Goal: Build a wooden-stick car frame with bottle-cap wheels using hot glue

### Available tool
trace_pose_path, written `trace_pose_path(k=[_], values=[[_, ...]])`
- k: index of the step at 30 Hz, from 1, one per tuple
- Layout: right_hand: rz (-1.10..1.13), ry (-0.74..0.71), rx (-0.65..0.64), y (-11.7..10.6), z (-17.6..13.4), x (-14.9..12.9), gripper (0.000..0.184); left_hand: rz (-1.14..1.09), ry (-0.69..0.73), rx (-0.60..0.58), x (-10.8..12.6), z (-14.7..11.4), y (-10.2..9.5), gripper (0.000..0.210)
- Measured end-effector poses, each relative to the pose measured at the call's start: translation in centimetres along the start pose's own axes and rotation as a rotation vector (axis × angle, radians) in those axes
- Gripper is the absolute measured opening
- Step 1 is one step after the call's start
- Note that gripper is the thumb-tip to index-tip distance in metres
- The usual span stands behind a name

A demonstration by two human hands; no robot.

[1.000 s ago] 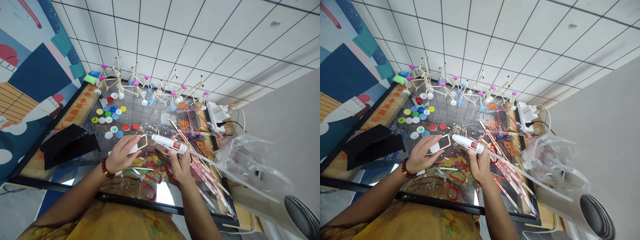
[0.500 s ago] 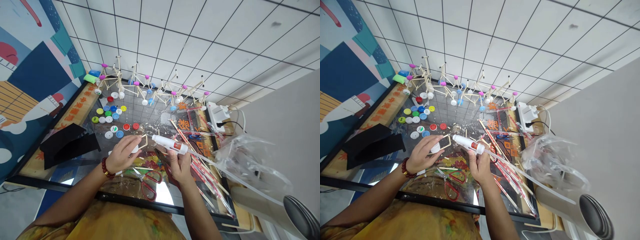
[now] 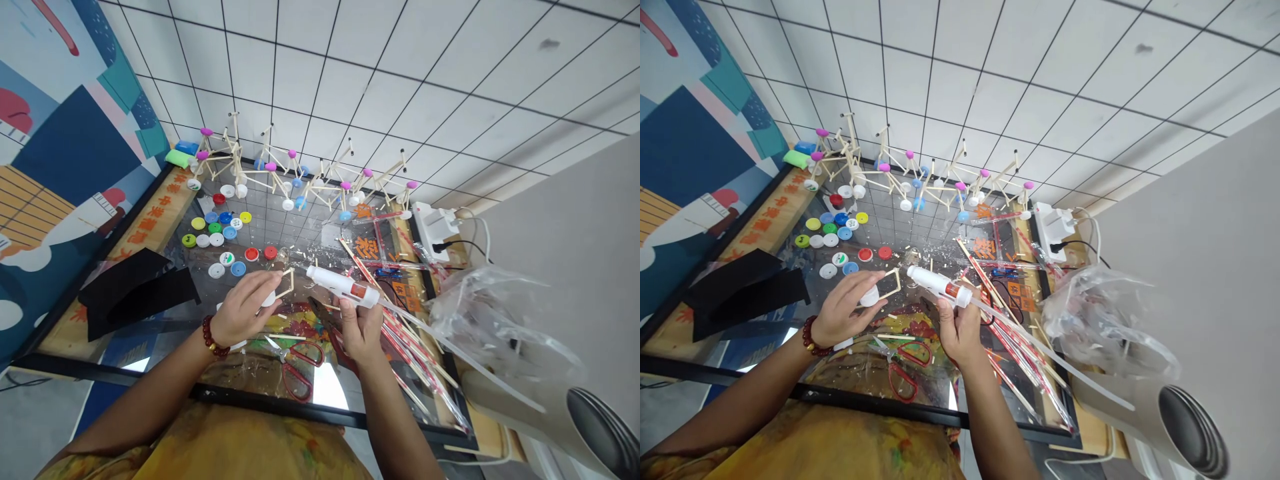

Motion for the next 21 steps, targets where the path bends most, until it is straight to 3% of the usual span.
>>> trace_pose_path(k=[7, 16, 21], values=[[-0.053, -0.06, -0.05, 0.1, 0.4, -1.1, 0.023, 0.003, 0.016, 0.016, 0.1, -0.1, 0.1, 0.076], [-0.001, 0.035, -0.038, -0.5, 0.2, -0.4, 0.021, -0.096, -0.35, 0.061, -1.8, -0.6, -0.3, 0.082], [0.032, 0.041, -0.049, -0.5, 0.0, -0.2, 0.027, -0.07, -0.438, 0.084, -2.4, -0.8, -0.4, 0.086]])
Point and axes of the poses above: each hand's wrist, its own z-axis towards the middle knuckle, its own y-axis out of the palm, x = y × z, the point moved 6 cm from there along z, towards the middle knuckle, and after that the axes turned 15 degrees about z, right-handed, at the moved point
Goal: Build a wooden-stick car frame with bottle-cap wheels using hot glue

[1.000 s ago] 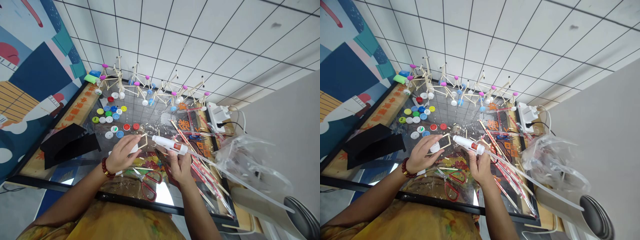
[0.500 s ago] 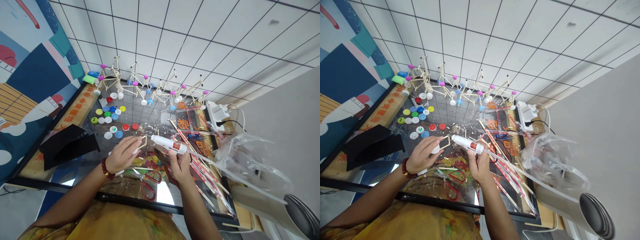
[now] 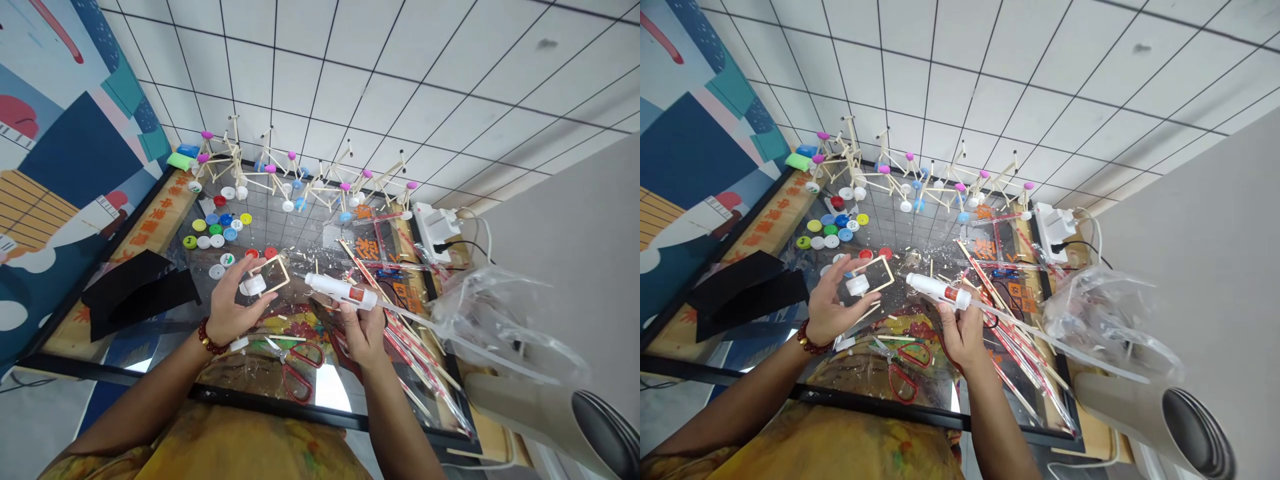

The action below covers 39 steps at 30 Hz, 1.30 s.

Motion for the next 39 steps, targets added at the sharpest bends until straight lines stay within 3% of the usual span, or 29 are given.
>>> trace_pose_path(k=[5, 9, 16, 26, 32, 39], values=[[-0.045, -0.152, -0.052, 0.4, 0.4, -1.6, 0.02, 0.04, -0.031, 0.036, 0.0, 0.2, -0.3, 0.084], [-0.042, -0.159, -0.082, 0.7, 0.5, -1.7, 0.02, -0.004, -0.076, 0.041, -0.1, 0.3, -0.4, 0.081], [-0.03, -0.209, -0.056, 0.9, 0.4, -2.1, 0.019, -0.262, -0.313, -0.057, -1.4, -0.1, 0.7, 0.082], [0.061, -0.187, -0.022, 0.8, -0.1, -1.2, 0.021, -0.545, -0.594, -0.199, -2.0, -0.5, 2.2, 0.076], [0.052, -0.104, -0.03, 0.8, -0.5, -0.1, 0.021, -0.631, -0.666, -0.211, -2.0, -0.4, 2.3, 0.078], [0.077, -0.041, 0.008, 0.7, -0.9, 0.6, 0.024, -0.833, -0.834, -0.38, -1.3, -1.1, 3.3, 0.067]])
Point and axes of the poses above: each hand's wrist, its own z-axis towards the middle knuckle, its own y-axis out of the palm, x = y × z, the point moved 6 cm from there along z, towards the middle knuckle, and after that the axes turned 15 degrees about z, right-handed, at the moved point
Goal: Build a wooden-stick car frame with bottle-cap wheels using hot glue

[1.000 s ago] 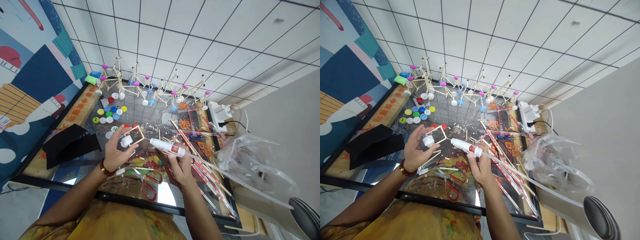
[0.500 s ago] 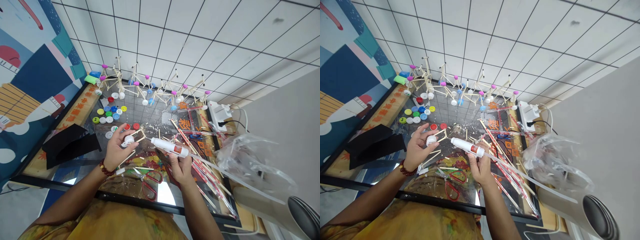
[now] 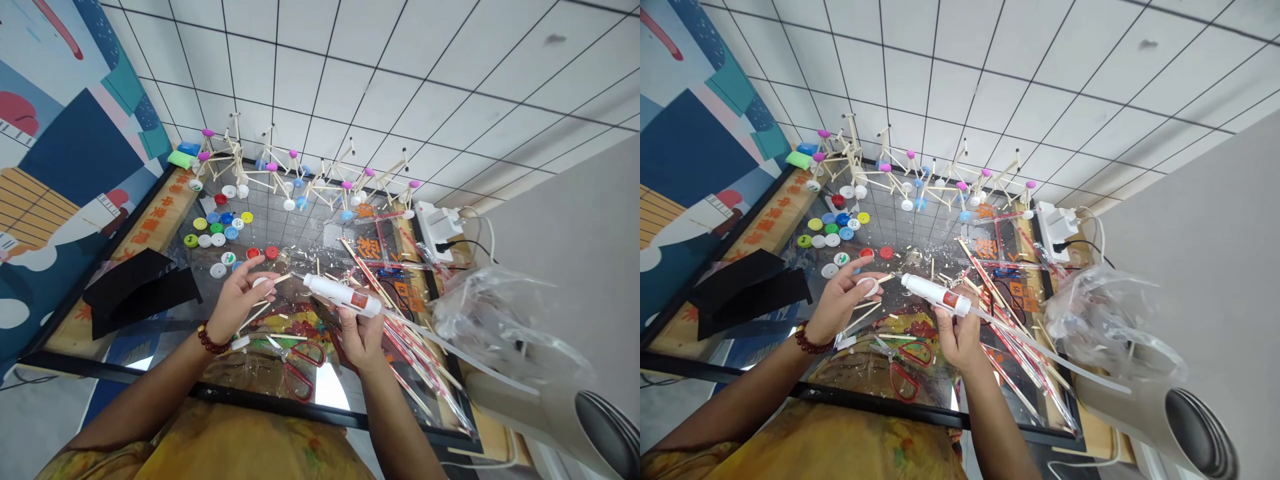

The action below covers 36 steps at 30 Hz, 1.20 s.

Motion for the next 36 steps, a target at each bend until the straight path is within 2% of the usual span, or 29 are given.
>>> trace_pose_path(k=[7, 12, 20, 25, 27, 30, 33, 36], values=[[0.002, -0.018, 0.012, 0.0, 0.2, -0.4, 0.027, -0.04, -0.025, 0.026, 0.2, 0.0, -0.1, 0.068], [0.026, -0.04, 0.018, 0.0, 0.3, -0.6, 0.022, -0.094, -0.057, 0.048, 0.0, 0.1, -0.3, 0.067], [-0.087, -0.202, -0.007, 0.5, 0.9, -2.6, 0.024, -0.087, -0.051, 0.04, 0.0, 0.1, -0.2, 0.066], [-0.067, -0.177, -0.046, 0.7, 0.8, -2.3, 0.022, -0.15, -0.087, 0.03, 0.0, 0.1, -0.1, 0.061], [-0.075, -0.183, -0.011, 0.5, 0.7, -2.1, 0.023, -0.193, -0.128, 0.004, -0.2, 0.2, -0.1, 0.056], [-0.055, -0.11, 0.073, 0.2, 0.7, -1.3, 0.026, -0.269, -0.199, -0.07, -0.5, 0.2, 0.2, 0.047], [-0.014, 0.052, 0.131, 0.0, 1.6, -0.1, 0.027, -0.344, -0.272, -0.131, -0.9, 0.3, 0.6, 0.038], [0.054, 0.237, 0.124, 0.3, 3.3, 1.5, 0.029, -0.392, -0.345, -0.144, -1.3, 0.3, 0.6, 0.033]])
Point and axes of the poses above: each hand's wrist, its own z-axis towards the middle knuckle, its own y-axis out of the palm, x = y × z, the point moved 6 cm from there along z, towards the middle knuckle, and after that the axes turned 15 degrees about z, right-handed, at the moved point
